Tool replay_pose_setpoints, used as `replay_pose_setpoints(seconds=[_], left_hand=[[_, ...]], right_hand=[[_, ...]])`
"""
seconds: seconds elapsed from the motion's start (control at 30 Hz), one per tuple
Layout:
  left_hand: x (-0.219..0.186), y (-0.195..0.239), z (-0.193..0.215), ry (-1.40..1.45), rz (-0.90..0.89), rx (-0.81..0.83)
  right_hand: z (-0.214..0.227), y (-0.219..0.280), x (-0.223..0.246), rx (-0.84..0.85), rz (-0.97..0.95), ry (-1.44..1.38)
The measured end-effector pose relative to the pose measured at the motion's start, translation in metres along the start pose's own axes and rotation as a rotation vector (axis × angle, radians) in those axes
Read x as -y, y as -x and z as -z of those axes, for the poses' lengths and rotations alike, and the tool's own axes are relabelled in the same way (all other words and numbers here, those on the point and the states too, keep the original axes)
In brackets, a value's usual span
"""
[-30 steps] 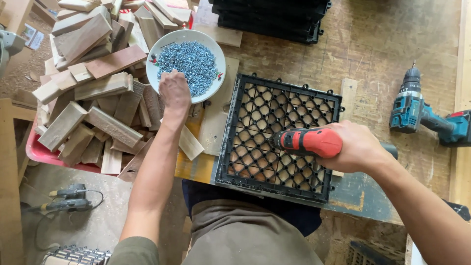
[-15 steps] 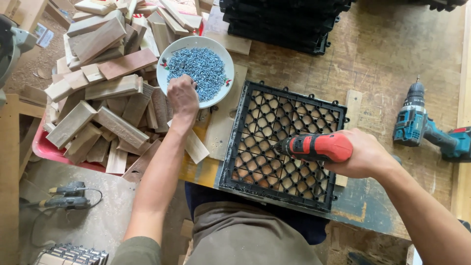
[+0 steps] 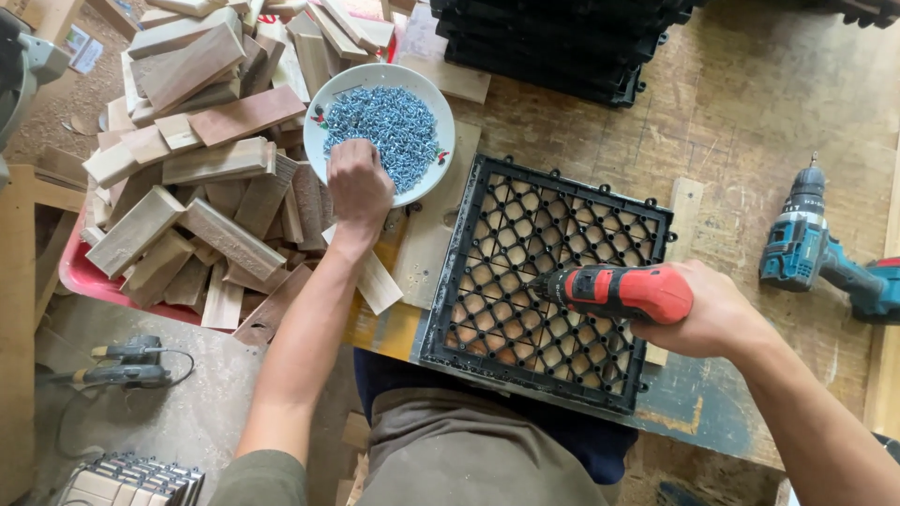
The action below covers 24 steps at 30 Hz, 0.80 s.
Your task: The person is assembling wooden deck tiles by first screwing a plastic base grid onto wooden slats and then arranging more wooden slats into a new grid frame.
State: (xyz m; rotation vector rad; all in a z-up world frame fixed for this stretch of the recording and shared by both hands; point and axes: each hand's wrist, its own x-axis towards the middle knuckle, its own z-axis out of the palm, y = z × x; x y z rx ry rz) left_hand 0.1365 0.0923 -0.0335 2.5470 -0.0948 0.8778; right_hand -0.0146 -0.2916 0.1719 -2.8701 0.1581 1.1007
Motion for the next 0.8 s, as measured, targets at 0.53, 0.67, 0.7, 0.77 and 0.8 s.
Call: replay_pose_setpoints(seconds=[0.53,0.67,0.7,0.77,0.8], left_hand=[[-0.012,-0.003,0.013,0.382,0.046,-0.167],[-0.068,-0.004,0.065,1.064,0.650,0.186],[-0.082,-0.002,0.076,1.304,0.904,0.396],[-0.088,0.006,0.076,1.516,0.956,0.480],[-0.093,0.011,0.075,1.732,1.006,0.573]], right_hand=[[-0.018,0.006,-0.014,-0.067,0.020,0.004],[-0.017,0.020,-0.029,-0.174,0.174,-0.071],[-0.021,0.022,-0.040,-0.260,0.274,-0.122],[-0.016,0.032,-0.032,-0.374,0.466,-0.327],[-0.015,0.038,-0.029,-0.487,0.647,-0.537]])
